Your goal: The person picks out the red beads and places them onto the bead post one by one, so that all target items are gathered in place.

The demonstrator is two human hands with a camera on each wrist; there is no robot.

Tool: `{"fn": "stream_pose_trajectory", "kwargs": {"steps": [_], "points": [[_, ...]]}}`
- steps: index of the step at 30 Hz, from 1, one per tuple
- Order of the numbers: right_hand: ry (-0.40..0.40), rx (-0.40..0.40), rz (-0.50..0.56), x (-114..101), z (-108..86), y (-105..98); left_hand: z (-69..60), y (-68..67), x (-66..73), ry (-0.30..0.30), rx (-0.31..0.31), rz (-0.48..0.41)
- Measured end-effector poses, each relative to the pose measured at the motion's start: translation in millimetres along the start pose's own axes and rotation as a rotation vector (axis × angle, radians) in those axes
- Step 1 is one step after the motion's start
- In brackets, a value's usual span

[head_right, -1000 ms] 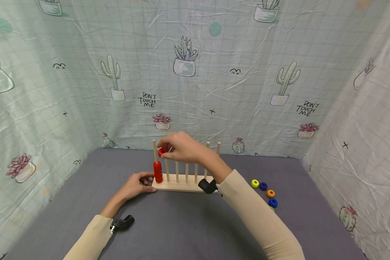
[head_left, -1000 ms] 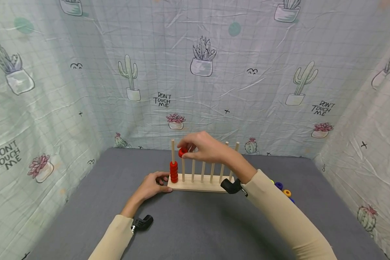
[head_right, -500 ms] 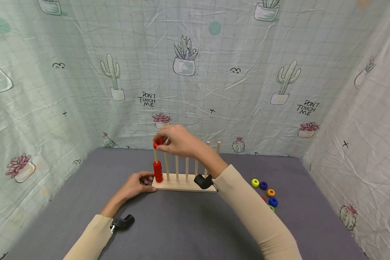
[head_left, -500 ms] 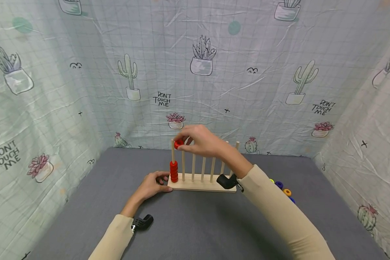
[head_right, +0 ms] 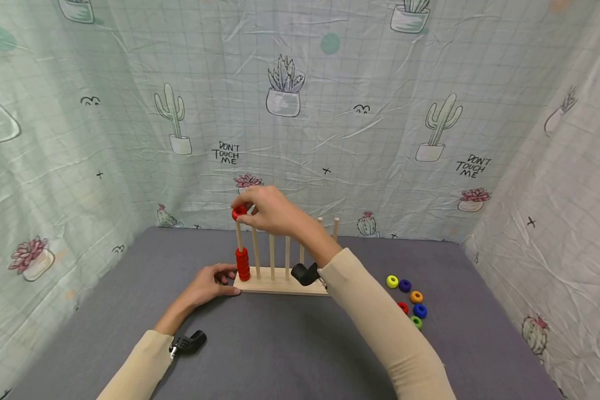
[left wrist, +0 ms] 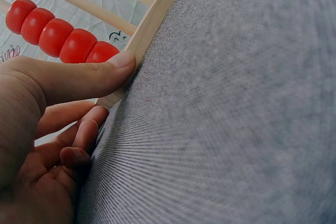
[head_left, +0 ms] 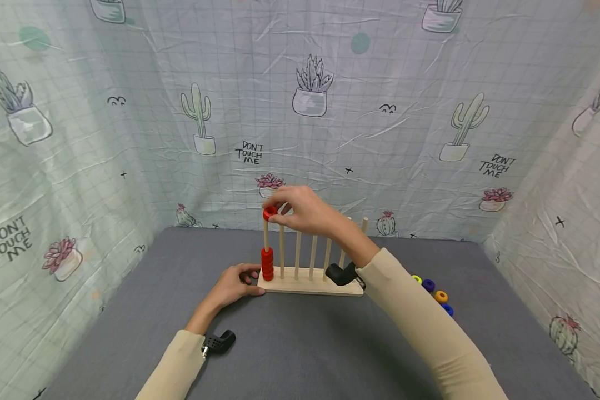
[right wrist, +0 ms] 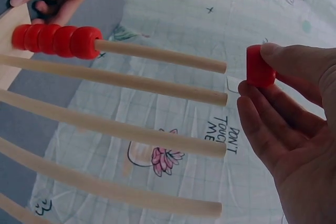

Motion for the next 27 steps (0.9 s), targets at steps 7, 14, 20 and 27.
{"fn": "stream_pose_trajectory", "kwargs": {"steps": [7,14,20,27], "points": [[0.085,-0.032,0.01,5,5.7,5,-0.1,1.3,-0.1,0.004,0.006,-0.005],[0.115,-0.047,0.024,8,9.8,12,-0.8,0.7,1.0,0.005,0.009,0.003],[0.123,-0.046,0.001,12,13.4,14,-0.6,-1.0,1.8,0.004,0.009,0.007],[0.147,-0.055,0.016,15,15.1,17,-0.3,-0.7,1.0,0.005,0.001,-0.008]]}}
Point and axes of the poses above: each hand's wrist, its own z-axis towards the middle knuckle, its own y-axis out of the palm, x = y × z, the point moved 6 cm from there along z, towards the middle knuckle, and after that the axes turned 10 degrees about -z, right-handed, at the moved point
